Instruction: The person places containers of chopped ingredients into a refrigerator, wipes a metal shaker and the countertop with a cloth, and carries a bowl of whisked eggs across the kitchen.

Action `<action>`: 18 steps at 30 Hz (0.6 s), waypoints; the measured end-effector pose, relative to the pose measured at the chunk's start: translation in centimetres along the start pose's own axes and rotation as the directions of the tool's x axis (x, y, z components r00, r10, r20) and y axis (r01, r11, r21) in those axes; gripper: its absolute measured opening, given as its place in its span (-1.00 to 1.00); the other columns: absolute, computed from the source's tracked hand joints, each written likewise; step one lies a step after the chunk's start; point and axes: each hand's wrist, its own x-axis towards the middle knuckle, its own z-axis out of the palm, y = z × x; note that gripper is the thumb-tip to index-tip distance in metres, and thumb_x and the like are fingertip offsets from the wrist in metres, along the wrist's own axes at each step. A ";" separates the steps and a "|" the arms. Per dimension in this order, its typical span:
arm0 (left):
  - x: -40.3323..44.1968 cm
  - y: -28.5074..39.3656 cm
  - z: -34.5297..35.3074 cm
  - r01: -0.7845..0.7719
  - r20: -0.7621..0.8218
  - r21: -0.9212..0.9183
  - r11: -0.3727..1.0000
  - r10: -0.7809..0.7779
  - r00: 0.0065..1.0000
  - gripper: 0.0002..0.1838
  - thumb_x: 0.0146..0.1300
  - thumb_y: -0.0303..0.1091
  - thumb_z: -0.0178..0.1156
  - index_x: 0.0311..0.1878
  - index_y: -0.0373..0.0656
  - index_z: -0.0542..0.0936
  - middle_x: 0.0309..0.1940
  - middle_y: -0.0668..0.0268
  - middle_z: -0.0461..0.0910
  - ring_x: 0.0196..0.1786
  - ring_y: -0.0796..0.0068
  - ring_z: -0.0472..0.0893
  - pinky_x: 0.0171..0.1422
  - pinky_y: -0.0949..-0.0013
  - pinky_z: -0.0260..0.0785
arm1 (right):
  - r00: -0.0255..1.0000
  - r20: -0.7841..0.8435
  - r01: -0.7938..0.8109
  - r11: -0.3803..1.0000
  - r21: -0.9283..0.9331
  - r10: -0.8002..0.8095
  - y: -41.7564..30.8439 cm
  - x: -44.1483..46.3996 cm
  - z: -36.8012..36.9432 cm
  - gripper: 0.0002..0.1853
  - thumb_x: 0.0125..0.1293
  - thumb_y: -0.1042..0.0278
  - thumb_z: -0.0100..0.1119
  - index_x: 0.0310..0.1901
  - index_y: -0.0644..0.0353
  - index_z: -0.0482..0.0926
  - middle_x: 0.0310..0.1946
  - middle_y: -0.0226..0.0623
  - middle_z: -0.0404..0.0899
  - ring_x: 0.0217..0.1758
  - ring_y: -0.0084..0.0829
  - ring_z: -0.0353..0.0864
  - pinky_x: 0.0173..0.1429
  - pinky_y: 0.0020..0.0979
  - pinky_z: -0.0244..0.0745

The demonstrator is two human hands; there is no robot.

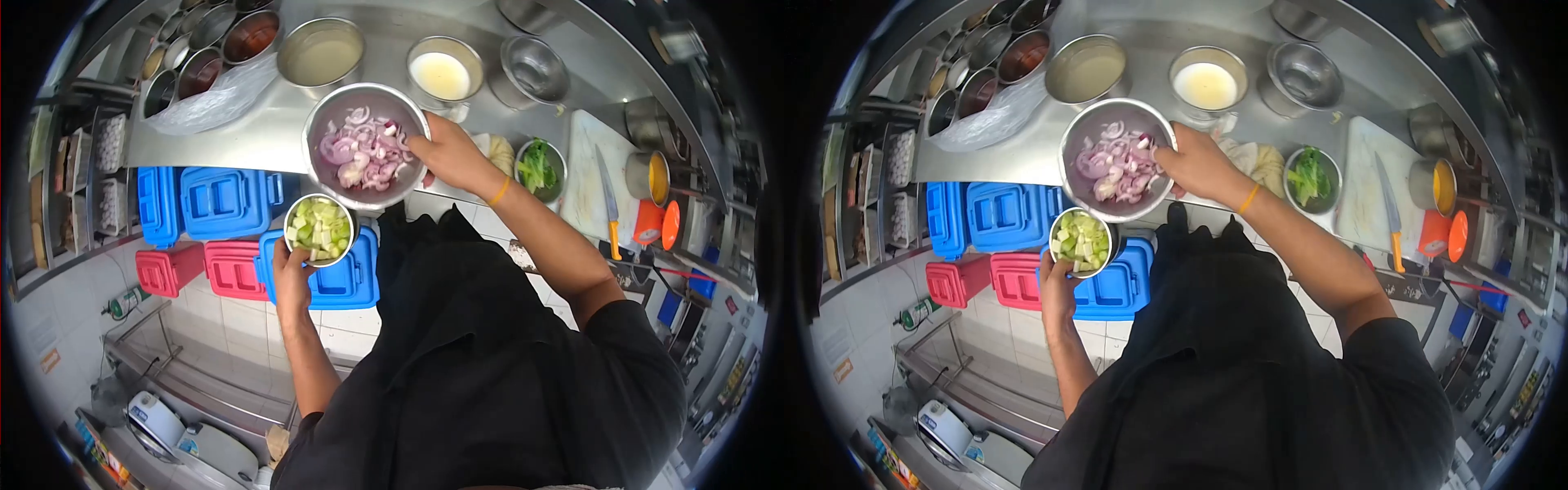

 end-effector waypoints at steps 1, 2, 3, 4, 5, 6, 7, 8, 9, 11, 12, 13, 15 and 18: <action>0.2 -0.2 1.7 -0.018 0.042 -0.022 1.000 0.019 0.999 -0.53 0.18 -0.46 0.10 0.21 -0.29 0.46 0.06 0.15 0.59 0.00 0.35 0.65 0.05 0.22 0.63 | 1.000 0.015 0.012 1.000 -0.001 -0.012 -0.4 -1.7 -0.5 -0.63 0.40 0.30 0.08 0.09 0.43 0.52 -0.37 -0.12 0.68 -0.54 -0.35 0.71 -0.45 -0.33 0.67; 0.6 -0.6 2.9 -0.019 0.114 0.012 1.000 0.017 0.993 -0.56 0.24 -0.45 0.11 0.21 -0.28 0.47 0.06 0.17 0.60 0.02 0.38 0.65 0.06 0.24 0.61 | 0.999 0.028 0.028 1.000 -0.001 -0.028 -0.7 -3.2 -1.0 -0.63 0.40 0.30 0.06 0.08 0.44 0.51 -0.40 -0.13 0.67 -0.55 -0.36 0.70 -0.46 -0.33 0.65; 0.7 -1.0 4.5 -0.027 0.143 -0.001 1.000 0.027 0.989 -0.56 0.29 -0.44 0.13 0.24 -0.29 0.47 0.09 0.18 0.60 0.04 0.38 0.66 0.08 0.25 0.60 | 0.998 0.040 0.048 0.999 -0.002 -0.048 -0.9 -4.7 -1.5 -0.64 0.39 0.31 0.05 0.07 0.45 0.51 -0.42 -0.14 0.66 -0.57 -0.36 0.69 -0.48 -0.33 0.63; 0.6 -1.5 6.3 -0.037 0.174 -0.012 0.999 0.039 0.984 -0.55 0.33 -0.42 0.15 0.28 -0.29 0.47 0.13 0.19 0.61 0.06 0.38 0.66 0.11 0.25 0.59 | 0.996 0.078 0.038 0.999 -0.006 -0.037 -1.2 -6.0 -1.9 -0.66 0.39 0.30 0.05 0.00 0.46 0.51 -0.42 -0.10 0.67 -0.59 -0.35 0.69 -0.48 -0.29 0.61; 0.8 -2.1 7.9 -0.128 0.277 -0.082 0.988 0.146 0.950 -0.49 0.42 -0.36 0.18 0.38 -0.31 0.42 0.24 0.16 0.57 0.17 0.33 0.63 0.21 0.26 0.55 | 0.993 0.116 0.021 0.996 -0.082 -0.012 -0.6 -7.0 -2.5 -0.63 0.41 0.29 0.06 0.08 0.42 0.51 -0.39 -0.10 0.68 -0.58 -0.35 0.69 -0.47 -0.32 0.62; 1.3 -3.1 9.2 -0.122 0.319 -0.170 0.978 0.172 0.932 -0.41 0.42 -0.34 0.23 0.45 -0.31 0.37 0.33 0.13 0.52 0.28 0.28 0.58 0.30 0.26 0.51 | 0.989 0.146 0.004 0.988 -0.154 0.019 0.4 -7.8 -3.0 -0.61 0.43 0.28 0.08 0.17 0.38 0.50 -0.35 -0.10 0.69 -0.57 -0.35 0.68 -0.47 -0.34 0.63; 1.3 -3.9 10.0 -0.099 0.338 -0.143 0.985 0.143 0.930 -0.40 0.41 -0.35 0.25 0.45 -0.30 0.36 0.34 0.12 0.51 0.31 0.27 0.56 0.34 0.24 0.49 | 0.995 0.094 0.056 0.972 -0.230 -0.036 1.9 -8.4 -3.5 -0.61 0.44 0.23 0.10 0.12 0.39 0.51 -0.38 -0.05 0.70 -0.57 -0.30 0.70 -0.45 -0.30 0.63; 0.9 -4.2 11.2 -0.077 0.364 -0.113 0.991 0.114 0.924 -0.39 0.40 -0.36 0.27 0.46 -0.30 0.36 0.35 0.11 0.50 0.34 0.26 0.54 0.37 0.23 0.48 | 0.995 0.035 0.095 0.946 -0.309 -0.089 2.9 -9.2 -4.2 -0.61 0.45 0.18 0.13 0.07 0.39 0.52 -0.40 0.00 0.70 -0.57 -0.25 0.71 -0.42 -0.27 0.63; 0.7 -4.4 12.2 -0.061 0.405 -0.122 0.991 0.105 0.908 -0.38 0.39 -0.39 0.28 0.46 -0.30 0.35 0.35 0.11 0.49 0.33 0.26 0.55 0.39 0.22 0.47 | 1.000 0.020 0.026 0.954 -0.297 -0.021 1.9 -10.8 -5.4 -0.58 0.46 0.11 0.14 0.03 0.39 0.52 -0.41 0.04 0.71 -0.54 -0.21 0.73 -0.36 -0.22 0.65; 0.0 -4.8 14.2 -0.032 0.466 -0.131 0.991 0.090 0.880 -0.41 0.43 -0.38 0.24 0.46 -0.30 0.35 0.36 0.09 0.49 0.33 0.22 0.56 0.41 0.17 0.48 | 0.999 0.015 -0.027 0.971 -0.238 0.031 1.5 -13.4 -7.6 -0.49 0.48 -0.05 0.16 0.01 0.37 0.52 -0.44 -0.02 0.70 -0.55 -0.28 0.72 -0.38 -0.25 0.61; -0.3 -5.0 14.7 0.024 0.493 -0.152 0.988 0.055 0.868 -0.42 0.44 -0.37 0.22 0.46 -0.30 0.35 0.36 0.08 0.49 0.32 0.21 0.56 0.41 0.15 0.48 | 0.998 0.028 -0.050 0.975 -0.218 0.057 1.2 -14.6 -8.6 -0.45 0.49 -0.12 0.16 0.03 0.37 0.52 -0.44 -0.05 0.69 -0.54 -0.30 0.72 -0.40 -0.26 0.60; -0.5 -5.2 15.2 0.042 0.507 -0.131 0.990 0.031 0.861 -0.43 0.45 -0.36 0.22 0.46 -0.30 0.35 0.35 0.08 0.49 0.33 0.21 0.56 0.40 0.14 0.49 | 0.996 0.038 -0.077 0.985 -0.157 0.084 1.7 -15.3 -9.6 -0.42 0.49 -0.14 0.16 0.06 0.37 0.52 -0.44 -0.07 0.69 -0.52 -0.32 0.72 -0.40 -0.28 0.59; -0.7 -5.6 15.6 0.070 0.522 -0.093 0.993 -0.012 0.853 -0.44 0.47 -0.35 0.20 0.46 -0.30 0.35 0.35 0.07 0.49 0.33 0.19 0.56 0.40 0.13 0.50 | 0.989 0.076 -0.122 0.992 -0.033 0.124 2.8 -16.0 -11.2 -0.37 0.48 -0.19 0.17 0.10 0.36 0.51 -0.45 -0.11 0.69 -0.48 -0.36 0.73 -0.40 -0.32 0.57; -0.5 -6.3 16.0 0.088 0.558 -0.055 0.995 -0.043 0.829 -0.44 0.47 -0.36 0.20 0.46 -0.30 0.35 0.35 0.07 0.49 0.33 0.19 0.56 0.40 0.14 0.49 | 0.959 -0.174 -0.205 0.973 0.109 0.222 5.3 -14.8 -15.2 -0.37 0.48 -0.15 0.16 0.22 0.35 0.47 -0.31 -0.07 0.73 -0.36 -0.26 0.77 -0.27 -0.26 0.61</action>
